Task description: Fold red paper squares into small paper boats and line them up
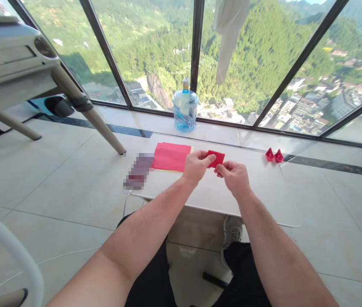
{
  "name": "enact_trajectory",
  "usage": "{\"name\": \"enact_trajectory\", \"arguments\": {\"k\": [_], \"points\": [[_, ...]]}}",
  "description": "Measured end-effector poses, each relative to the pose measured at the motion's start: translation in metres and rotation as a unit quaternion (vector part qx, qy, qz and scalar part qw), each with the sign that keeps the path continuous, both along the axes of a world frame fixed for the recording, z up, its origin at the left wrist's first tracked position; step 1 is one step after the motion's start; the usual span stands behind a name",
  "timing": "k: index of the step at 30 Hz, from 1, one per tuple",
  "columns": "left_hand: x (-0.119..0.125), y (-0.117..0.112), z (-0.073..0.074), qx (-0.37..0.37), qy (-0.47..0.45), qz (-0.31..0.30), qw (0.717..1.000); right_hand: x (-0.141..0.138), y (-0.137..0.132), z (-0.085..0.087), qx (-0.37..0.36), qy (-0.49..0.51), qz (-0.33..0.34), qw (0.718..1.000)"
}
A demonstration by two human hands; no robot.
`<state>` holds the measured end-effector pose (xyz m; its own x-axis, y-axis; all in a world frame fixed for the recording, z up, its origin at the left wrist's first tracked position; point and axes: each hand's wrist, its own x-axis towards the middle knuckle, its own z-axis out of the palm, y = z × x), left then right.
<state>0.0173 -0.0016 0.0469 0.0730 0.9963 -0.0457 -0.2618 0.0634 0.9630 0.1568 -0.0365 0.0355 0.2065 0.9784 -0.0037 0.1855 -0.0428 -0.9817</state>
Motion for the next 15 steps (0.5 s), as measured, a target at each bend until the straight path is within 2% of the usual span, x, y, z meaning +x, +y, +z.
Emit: {"name": "enact_trajectory", "arguments": {"k": [3,8,15], "points": [[-0.0009,0.0006,0.0001,-0.036,-0.014,-0.039,0.998,-0.0020,0.0004,-0.0016,-0.002,0.006,-0.016,1.000],[-0.0025,0.0034,-0.0009,-0.035,0.009,-0.009,0.999,-0.0047,-0.0009,-0.0014,-0.022,0.004,0.019,1.000],[-0.0005,0.0013,-0.0013,-0.042,-0.040,-0.052,0.997,-0.0052,-0.0007,-0.0021,-0.018,0.026,0.002,0.999]]}}
